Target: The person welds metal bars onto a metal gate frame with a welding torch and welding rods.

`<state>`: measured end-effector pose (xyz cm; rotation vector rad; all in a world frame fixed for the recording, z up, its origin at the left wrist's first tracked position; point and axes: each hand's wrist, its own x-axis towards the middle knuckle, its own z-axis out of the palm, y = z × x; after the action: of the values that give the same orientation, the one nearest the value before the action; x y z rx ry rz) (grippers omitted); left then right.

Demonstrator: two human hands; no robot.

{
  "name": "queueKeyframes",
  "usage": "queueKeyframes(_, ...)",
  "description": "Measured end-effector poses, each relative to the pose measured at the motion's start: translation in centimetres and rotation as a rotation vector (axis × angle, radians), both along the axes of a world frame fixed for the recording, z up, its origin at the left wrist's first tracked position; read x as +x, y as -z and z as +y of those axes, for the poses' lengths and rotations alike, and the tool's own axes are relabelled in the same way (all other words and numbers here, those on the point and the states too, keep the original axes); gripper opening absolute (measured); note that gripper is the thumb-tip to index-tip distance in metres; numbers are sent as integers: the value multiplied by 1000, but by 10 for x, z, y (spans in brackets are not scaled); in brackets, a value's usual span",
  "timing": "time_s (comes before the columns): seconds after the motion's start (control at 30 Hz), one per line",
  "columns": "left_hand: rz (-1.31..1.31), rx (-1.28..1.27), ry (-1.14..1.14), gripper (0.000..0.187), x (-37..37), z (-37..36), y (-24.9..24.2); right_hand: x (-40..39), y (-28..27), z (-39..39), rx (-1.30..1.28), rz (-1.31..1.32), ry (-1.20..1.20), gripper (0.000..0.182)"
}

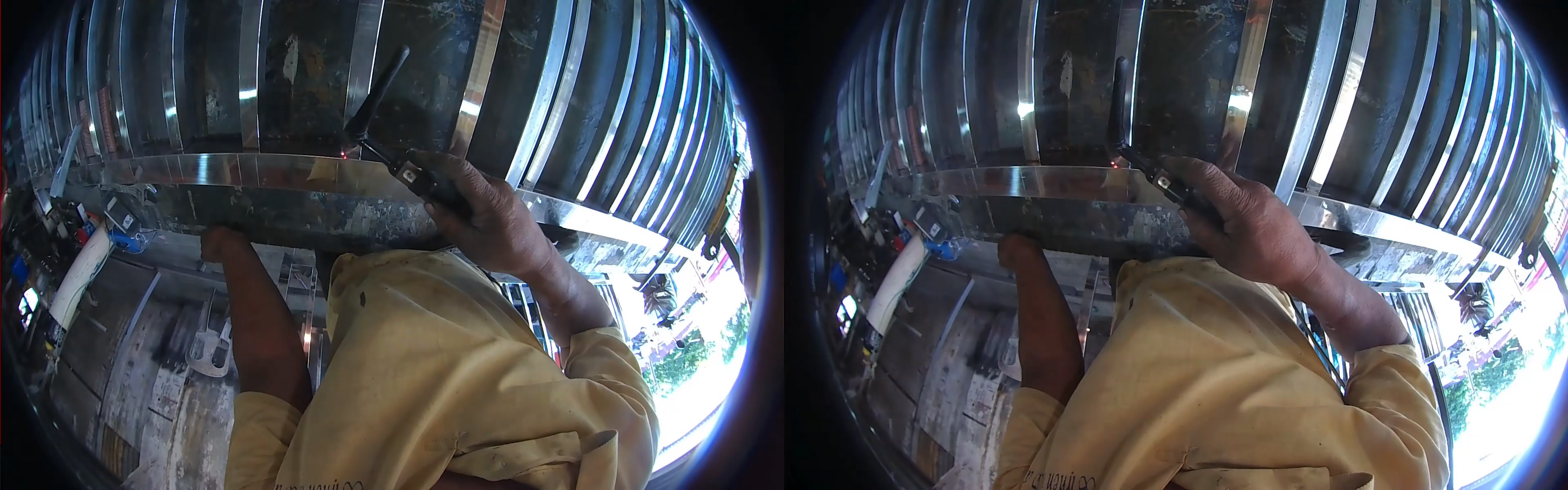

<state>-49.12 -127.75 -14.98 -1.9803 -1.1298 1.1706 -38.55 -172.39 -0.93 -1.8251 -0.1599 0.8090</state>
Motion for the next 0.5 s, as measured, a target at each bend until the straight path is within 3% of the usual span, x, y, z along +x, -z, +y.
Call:
queueKeyframes(0.07, 5, -21, -4, 42, 2, -1, -4, 5, -7, 0, -25, 92, -51, 58)
queueKeyframes(0.3, 28, -68, -48, 40, 13, -6, -15, 2, -1, -1, 20, 23, -64, 57)
queueKeyframes(0.5, 47, -41, -54, 34, 2, 7, 1, 8, -5, 1, -19, 96, -32, 58)
